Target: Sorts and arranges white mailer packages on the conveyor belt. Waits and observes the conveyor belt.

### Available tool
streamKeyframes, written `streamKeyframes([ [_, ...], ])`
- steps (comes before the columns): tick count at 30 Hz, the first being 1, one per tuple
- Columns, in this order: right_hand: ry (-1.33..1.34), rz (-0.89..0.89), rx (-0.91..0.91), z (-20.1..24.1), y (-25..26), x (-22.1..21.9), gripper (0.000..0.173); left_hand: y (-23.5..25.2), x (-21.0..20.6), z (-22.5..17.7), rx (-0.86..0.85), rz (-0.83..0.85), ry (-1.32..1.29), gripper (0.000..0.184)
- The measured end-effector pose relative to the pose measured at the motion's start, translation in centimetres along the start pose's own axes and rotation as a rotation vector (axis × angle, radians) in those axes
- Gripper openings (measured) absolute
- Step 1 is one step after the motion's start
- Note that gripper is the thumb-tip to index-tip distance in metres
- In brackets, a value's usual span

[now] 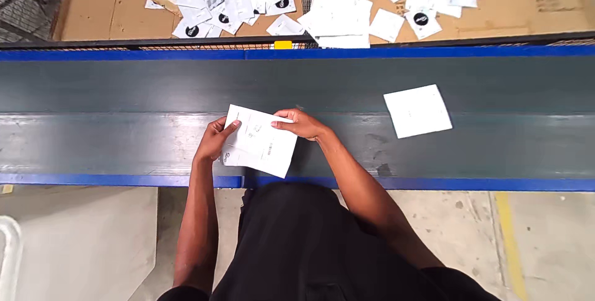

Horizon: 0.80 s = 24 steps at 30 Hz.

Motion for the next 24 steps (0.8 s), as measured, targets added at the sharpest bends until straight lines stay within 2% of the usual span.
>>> streamKeyframes([
  [3,0.163,-0.251,-0.016,-0.9,-1.8,1.4,0.042,0.1,-0.7,1.2,0.026,-0.18,-0.102,0.026],
  [4,0.201,-0.308,-0.023,-1.4,-2.8,2.1,0.046,0.2,-1.0,1.9,0.08,-0.184,-0.099,0.026],
  [7,0.212,-0.386,-0.157,-4.0,-7.0,3.6,0.06,0.3,-1.6,3.4,0.164,-0.031,-0.016,0.025],
  [10,0.204,-0.35,-0.21,-5.6,-11.1,2.9,0.047,0.8,-1.7,2.8,0.167,0.144,0.05,0.025],
  [12,0.22,-0.299,-0.221,-5.9,-13.1,1.6,0.044,1.7,-2.6,2.0,0.164,0.229,0.073,0.026],
  [15,0.285,-0.254,-0.139,-5.6,-14.0,0.8,0.028,3.3,-5.9,0.9,0.128,0.251,0.044,0.026],
  [16,0.305,-0.283,-0.082,-4.7,-14.0,1.7,0.024,3.7,-6.9,0.6,0.11,0.236,0.018,0.027],
  [18,0.309,-0.496,0.058,-1.2,-13.8,5.6,0.024,5.2,-8.4,-0.1,0.081,0.282,-0.08,0.039],
  [20,0.359,-0.758,0.267,2.4,-14.1,10.6,0.034,7.0,-9.9,-0.1,0.105,0.307,-0.111,0.048],
  [21,0.377,-0.815,0.37,3.6,-14.2,13.3,0.045,7.8,-10.7,0.3,0.115,0.259,-0.048,0.048],
  [22,0.347,-0.851,0.414,4.3,-14.4,15.6,0.051,8.6,-11.6,0.8,0.113,0.197,0.047,0.046],
  [24,0.114,-0.946,0.3,3.4,-14.5,18.7,0.049,10.0,-13.0,2.2,0.086,0.099,0.296,0.056],
])
Point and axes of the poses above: each hand's wrist, its own y-axis towards the middle knuckle, its own x-axis out of the back of the hand, z = x × y, the point moved 4 cm from there along y, towards the middle knuckle, and after that the axes turned 10 degrees about x, right-handed, at the moved point
